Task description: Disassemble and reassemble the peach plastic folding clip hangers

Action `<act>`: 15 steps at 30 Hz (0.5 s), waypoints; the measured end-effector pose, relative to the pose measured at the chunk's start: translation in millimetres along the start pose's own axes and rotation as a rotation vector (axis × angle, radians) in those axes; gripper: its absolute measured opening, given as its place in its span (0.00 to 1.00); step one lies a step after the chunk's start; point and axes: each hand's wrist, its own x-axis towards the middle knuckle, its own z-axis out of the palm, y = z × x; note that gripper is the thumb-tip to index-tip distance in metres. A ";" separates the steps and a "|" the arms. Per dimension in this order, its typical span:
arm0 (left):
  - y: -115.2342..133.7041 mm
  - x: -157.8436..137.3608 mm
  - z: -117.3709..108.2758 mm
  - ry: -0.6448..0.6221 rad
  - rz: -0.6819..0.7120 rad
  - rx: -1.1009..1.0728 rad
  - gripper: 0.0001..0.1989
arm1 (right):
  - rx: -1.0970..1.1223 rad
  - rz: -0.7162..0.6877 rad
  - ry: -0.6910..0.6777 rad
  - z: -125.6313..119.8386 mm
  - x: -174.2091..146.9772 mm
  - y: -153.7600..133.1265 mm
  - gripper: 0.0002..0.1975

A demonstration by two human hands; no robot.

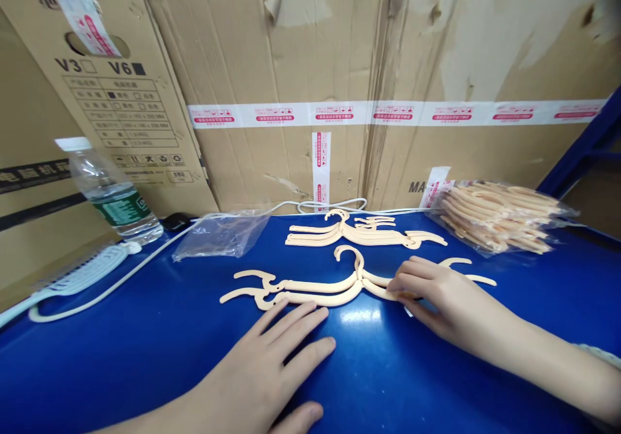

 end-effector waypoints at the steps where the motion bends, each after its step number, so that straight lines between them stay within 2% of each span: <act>1: 0.3 0.1 -1.2 -0.028 0.014 0.049 0.26 | -0.008 0.008 0.022 0.9 -0.4 2.2 0.12; 4: 1.9 -0.1 -4.1 -0.137 0.056 0.230 0.26 | -0.013 0.040 0.079 4.0 -2.7 9.0 0.11; 7: -0.4 -1.0 -3.0 -0.164 0.094 0.351 0.26 | -0.038 0.097 0.094 6.5 -5.8 15.5 0.10; 11: -18.8 -1.5 5.4 -0.092 0.102 0.402 0.25 | -0.068 0.168 0.033 6.0 -8.3 23.7 0.08; 15: -41.3 -0.3 12.7 -0.015 0.047 0.420 0.25 | -0.016 0.196 -0.121 0.3 -5.0 29.2 0.06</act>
